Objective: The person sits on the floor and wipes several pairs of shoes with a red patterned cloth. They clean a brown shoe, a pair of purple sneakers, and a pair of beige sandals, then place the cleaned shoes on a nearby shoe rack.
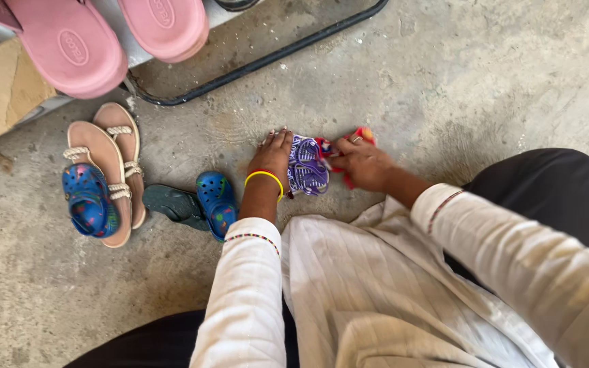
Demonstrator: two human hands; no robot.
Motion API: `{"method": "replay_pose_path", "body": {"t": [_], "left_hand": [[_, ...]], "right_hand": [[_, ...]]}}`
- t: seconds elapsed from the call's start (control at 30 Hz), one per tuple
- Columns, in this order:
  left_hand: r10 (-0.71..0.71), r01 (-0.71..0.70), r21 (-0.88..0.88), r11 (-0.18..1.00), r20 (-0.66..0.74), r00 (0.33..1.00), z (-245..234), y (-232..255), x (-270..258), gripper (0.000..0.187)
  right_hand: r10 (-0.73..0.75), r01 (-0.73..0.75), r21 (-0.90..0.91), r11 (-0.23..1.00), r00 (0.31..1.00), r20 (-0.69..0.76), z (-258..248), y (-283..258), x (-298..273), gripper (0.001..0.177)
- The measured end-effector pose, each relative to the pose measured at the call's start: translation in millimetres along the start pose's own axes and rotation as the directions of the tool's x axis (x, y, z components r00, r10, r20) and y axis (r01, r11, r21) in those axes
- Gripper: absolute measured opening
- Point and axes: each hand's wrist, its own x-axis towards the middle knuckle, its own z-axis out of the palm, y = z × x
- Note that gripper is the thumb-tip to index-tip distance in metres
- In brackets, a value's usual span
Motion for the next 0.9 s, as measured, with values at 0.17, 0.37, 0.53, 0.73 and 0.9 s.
{"method": "replay_pose_path", "body": {"t": [0.17,0.37,0.53,0.73,0.9], "left_hand": [[0.07,-0.07,0.008,0.998,-0.207,0.976,20,-10,10,0.13],[-0.002,0.002,0.016,1.0,0.021,1.0,-1,-2,2,0.14],[0.006,-0.005,0.015,1.0,-0.016,1.0,15,-10,13,0.138],[0.018,-0.015,0.03,0.999,-0.137,0.99,37,-17,26,0.122],[-0.04,0.041,-0.012,0.999,0.049,0.998,2,-6,7,0.128]], "right_hand": [[0.122,-0.131,-0.044,0.99,0.977,-0.174,-32,9,-17,0.046],[0.348,-0.285,0.371,0.884,0.931,-0.113,-12,-67,17,0.048],[0.133,-0.137,-0.227,0.964,0.991,-0.035,-7,-93,38,0.054],[0.249,-0.223,-0.26,0.939,0.966,0.07,-46,-88,21,0.039],[0.096,-0.074,-0.324,0.943,0.994,0.052,-32,-87,8,0.03]]}}
